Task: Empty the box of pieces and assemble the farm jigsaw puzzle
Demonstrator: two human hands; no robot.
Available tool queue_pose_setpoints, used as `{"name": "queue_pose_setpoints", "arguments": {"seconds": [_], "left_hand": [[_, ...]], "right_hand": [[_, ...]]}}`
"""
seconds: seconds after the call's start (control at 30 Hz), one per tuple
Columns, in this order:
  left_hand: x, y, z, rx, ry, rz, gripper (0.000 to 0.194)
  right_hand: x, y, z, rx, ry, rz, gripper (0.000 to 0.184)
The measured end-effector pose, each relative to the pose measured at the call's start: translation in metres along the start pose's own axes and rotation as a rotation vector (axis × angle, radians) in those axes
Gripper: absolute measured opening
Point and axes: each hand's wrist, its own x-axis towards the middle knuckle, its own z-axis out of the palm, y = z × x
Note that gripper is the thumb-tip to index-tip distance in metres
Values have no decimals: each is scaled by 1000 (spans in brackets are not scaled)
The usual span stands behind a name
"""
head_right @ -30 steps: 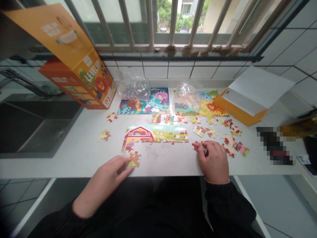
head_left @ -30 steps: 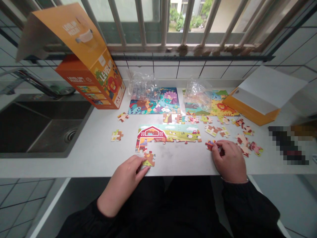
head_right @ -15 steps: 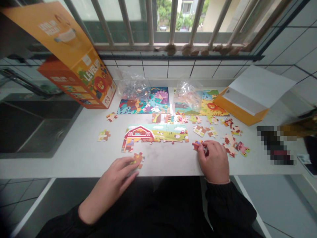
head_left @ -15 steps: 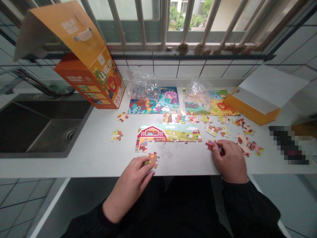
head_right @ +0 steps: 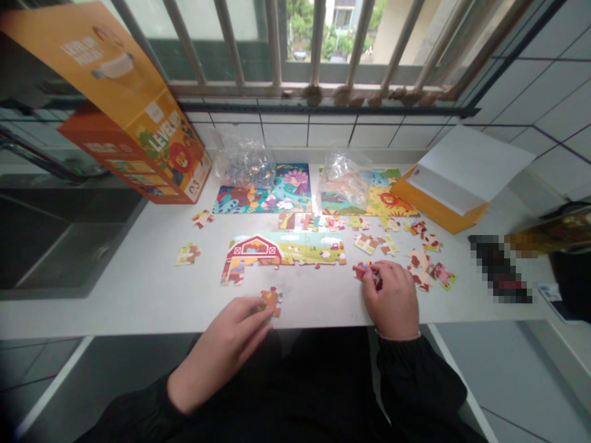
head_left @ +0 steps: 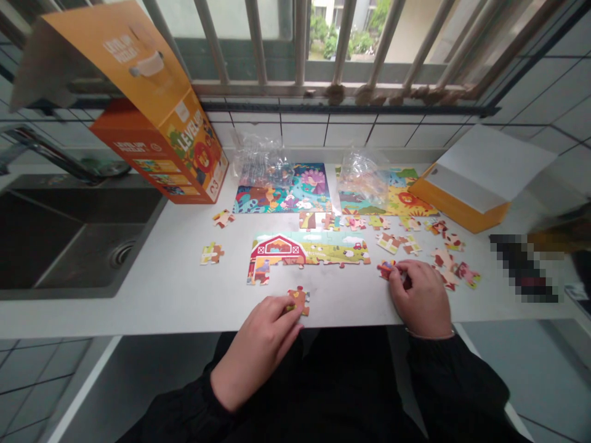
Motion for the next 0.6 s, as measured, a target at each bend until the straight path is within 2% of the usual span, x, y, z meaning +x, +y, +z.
{"name": "queue_pose_setpoints", "arguments": {"seconds": [0.13,0.33,0.5,0.6], "left_hand": [[0,6,3,41,-34,32,36],[8,8,16,138,-30,98,37],[17,7,33,170,16,193,42],[22,6,35,144,63,227,42]], "right_hand": [[0,-2,-1,20,4,44,17],[0,-5,-4,36,94,108,24],[-8,-3,-8,73,129,94,20],[-13,-3,-10,122,189,122,23]]}}
